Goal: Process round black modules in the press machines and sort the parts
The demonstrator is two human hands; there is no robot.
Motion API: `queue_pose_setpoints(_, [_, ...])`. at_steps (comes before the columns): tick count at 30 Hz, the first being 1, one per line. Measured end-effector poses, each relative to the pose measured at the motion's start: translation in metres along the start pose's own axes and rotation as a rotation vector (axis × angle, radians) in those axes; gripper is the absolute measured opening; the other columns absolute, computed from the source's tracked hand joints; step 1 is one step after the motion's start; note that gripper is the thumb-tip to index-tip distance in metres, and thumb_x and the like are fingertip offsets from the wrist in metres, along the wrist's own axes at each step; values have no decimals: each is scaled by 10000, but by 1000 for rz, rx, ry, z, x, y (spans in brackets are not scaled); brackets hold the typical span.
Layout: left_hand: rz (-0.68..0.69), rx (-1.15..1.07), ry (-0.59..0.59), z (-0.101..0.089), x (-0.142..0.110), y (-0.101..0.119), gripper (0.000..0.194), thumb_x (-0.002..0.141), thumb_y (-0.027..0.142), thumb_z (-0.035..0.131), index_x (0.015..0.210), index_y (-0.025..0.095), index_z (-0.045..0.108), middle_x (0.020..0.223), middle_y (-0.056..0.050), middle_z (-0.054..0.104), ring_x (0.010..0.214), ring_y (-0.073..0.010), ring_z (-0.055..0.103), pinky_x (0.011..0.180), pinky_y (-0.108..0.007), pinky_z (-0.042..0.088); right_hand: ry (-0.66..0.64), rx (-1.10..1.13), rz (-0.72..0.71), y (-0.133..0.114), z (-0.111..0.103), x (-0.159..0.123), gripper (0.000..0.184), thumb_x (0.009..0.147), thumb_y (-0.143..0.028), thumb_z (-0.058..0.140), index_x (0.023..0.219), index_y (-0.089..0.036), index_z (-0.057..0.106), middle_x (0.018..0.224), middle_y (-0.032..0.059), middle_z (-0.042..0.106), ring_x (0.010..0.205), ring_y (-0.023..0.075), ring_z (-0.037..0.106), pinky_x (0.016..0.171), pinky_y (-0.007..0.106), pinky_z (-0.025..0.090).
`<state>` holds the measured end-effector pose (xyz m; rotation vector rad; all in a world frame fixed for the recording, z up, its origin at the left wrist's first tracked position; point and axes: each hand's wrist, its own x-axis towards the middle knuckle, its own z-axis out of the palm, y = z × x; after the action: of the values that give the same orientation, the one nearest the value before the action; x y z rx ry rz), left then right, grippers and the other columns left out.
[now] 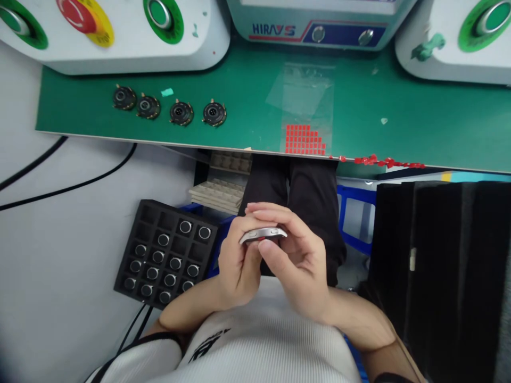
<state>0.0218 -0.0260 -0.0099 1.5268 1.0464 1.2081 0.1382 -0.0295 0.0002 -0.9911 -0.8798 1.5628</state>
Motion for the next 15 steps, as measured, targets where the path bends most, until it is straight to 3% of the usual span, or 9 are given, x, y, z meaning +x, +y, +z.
queue_pose_setpoints(9, [72, 168, -14, -1, 0, 5, 245, 986, 247, 389, 1198, 183, 495, 1003, -77, 652, 975, -175, 650, 894, -320, 533, 178, 133, -53, 6, 21, -1, 209, 851, -186, 560, 983, -270, 699, 1070, 16, 673, 1030, 210, 686, 929, 392, 578])
queue_pose_setpoints(15, [124, 253, -26, 2, 1, 2, 222, 958, 208, 433, 1166, 191, 509, 993, -62, 683, 941, -177, 677, 825, -306, 575, 308, 197, -36, 12, 29, -3, 237, 797, -148, 503, 892, -278, 677, 1007, -4, 666, 960, 186, 702, 955, 393, 554])
